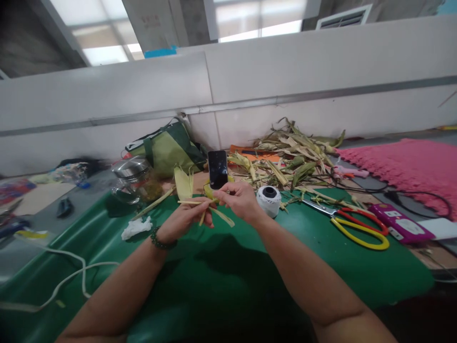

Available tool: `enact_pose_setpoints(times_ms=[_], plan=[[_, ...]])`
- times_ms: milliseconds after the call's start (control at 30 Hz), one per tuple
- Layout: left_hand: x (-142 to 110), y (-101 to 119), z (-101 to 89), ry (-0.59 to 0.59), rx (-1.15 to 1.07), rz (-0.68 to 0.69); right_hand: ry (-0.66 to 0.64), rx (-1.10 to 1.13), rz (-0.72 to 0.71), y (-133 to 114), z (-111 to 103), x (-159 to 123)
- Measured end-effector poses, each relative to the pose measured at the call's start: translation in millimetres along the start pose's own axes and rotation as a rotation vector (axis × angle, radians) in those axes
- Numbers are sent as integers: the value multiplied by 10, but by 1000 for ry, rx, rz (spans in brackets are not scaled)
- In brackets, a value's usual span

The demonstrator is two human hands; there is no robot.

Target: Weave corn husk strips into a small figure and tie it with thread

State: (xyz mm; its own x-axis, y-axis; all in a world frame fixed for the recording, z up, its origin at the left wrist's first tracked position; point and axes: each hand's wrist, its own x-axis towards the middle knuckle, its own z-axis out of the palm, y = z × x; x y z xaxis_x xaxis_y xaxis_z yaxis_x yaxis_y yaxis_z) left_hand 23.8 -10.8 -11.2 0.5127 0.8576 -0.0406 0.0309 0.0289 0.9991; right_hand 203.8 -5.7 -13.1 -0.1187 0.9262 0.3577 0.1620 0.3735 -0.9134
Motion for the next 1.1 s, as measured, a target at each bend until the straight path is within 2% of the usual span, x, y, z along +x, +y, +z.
enact_pose_setpoints(times_ms=[133, 300, 467, 600, 733, 867, 933, 1100], plan=[[42, -38, -18, -11, -100, -82, -55, -18, -13, 9, 5, 21], [47, -28, 11, 8, 42, -49, -92, -48, -23, -16, 31, 6], [6, 30, 17, -8, 223, 8, -31, 141, 47, -36, 77, -21], [-20, 65, -13, -52, 295, 49, 35, 192, 74, -35, 92, -23], [14, 15, -33, -55, 155, 13, 33, 180, 80, -27, 75, -8], [60, -48, -15, 20, 24, -87, 2, 119, 73, -36, 89, -19], [55, -43, -2, 29, 35, -95, 1, 95, 54, -41, 112, -36], [-23, 62, -7, -87, 176, -25, 62, 127, 82, -21, 144, -52]])
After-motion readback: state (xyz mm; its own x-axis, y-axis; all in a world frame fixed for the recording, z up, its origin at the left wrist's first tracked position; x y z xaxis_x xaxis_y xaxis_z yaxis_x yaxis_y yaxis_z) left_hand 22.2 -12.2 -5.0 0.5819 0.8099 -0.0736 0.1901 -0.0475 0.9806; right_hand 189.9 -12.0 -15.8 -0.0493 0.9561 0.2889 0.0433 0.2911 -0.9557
